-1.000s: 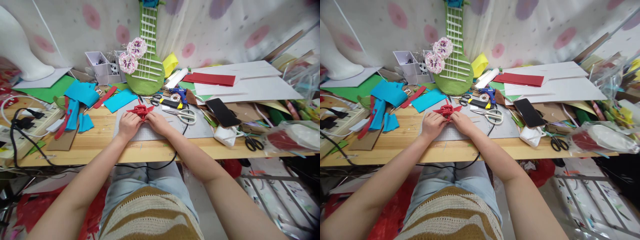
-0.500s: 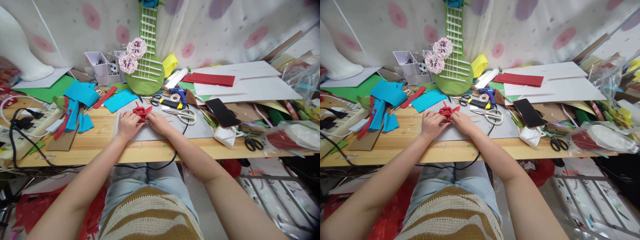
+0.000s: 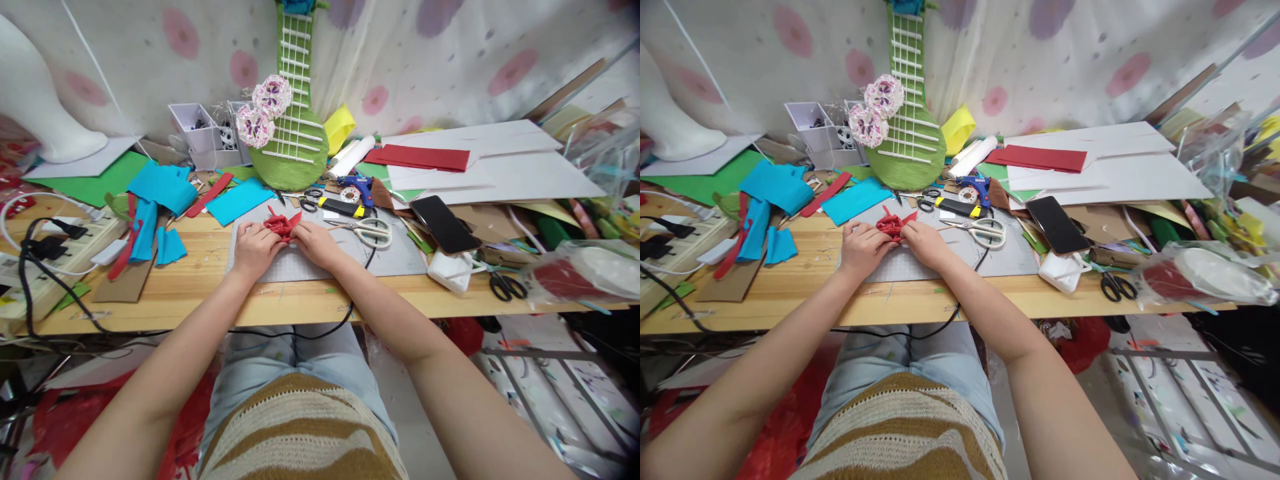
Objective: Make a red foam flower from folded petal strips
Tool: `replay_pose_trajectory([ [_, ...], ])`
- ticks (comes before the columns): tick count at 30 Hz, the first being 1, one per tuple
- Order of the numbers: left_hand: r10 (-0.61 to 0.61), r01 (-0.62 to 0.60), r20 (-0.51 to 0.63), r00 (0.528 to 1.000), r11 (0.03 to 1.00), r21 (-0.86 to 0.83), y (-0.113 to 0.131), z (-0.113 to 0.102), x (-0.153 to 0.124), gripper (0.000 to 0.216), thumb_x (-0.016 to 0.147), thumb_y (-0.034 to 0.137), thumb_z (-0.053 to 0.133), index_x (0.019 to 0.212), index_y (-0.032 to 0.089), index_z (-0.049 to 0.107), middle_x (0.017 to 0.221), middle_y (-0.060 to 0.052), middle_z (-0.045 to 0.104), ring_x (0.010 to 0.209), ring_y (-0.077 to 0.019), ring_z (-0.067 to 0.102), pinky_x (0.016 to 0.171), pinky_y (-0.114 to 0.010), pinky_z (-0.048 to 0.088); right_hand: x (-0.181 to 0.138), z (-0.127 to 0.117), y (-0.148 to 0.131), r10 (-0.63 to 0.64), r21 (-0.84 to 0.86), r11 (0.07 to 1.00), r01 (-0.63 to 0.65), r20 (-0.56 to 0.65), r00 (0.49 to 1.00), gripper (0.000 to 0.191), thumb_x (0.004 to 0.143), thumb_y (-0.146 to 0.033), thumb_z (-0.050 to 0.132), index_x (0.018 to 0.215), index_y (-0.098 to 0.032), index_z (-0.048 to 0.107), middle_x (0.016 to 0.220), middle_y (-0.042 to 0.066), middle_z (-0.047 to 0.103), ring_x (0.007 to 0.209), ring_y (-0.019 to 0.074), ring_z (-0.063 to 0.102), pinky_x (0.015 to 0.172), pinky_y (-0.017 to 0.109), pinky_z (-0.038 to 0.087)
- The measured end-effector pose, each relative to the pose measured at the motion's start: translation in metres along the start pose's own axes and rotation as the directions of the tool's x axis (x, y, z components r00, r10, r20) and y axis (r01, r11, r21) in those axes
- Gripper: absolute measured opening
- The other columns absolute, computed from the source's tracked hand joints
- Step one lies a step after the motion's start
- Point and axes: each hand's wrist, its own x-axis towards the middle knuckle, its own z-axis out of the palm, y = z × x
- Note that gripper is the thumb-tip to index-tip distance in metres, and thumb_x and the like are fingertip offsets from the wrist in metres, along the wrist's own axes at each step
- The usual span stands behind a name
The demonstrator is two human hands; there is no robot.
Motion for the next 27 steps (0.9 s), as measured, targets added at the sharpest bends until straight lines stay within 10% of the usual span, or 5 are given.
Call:
replay_pose_trajectory([
  [27, -0.071, 0.072, -0.054, 0.996, 0.997, 0.008, 0.0022, -0.0028, -0.0005, 0.019, 0.083, 0.038, 0.057, 0.071, 0.023, 0.061, 0.074, -0.003, 0.068, 0.081, -0.0222, 0.054, 0.089, -0.047, 0.028, 0.0025, 0.0068, 0.0042, -0.060, -0.029, 0.998, 0.058, -0.062, 0.996, 0.026, 0.093, -0.032, 0.039, 0.087, -0.016, 0.059, 0.087, 0.010, 0.056, 0.087, 0.0210, 0.045, 0.078, 0.034, 0.041],
])
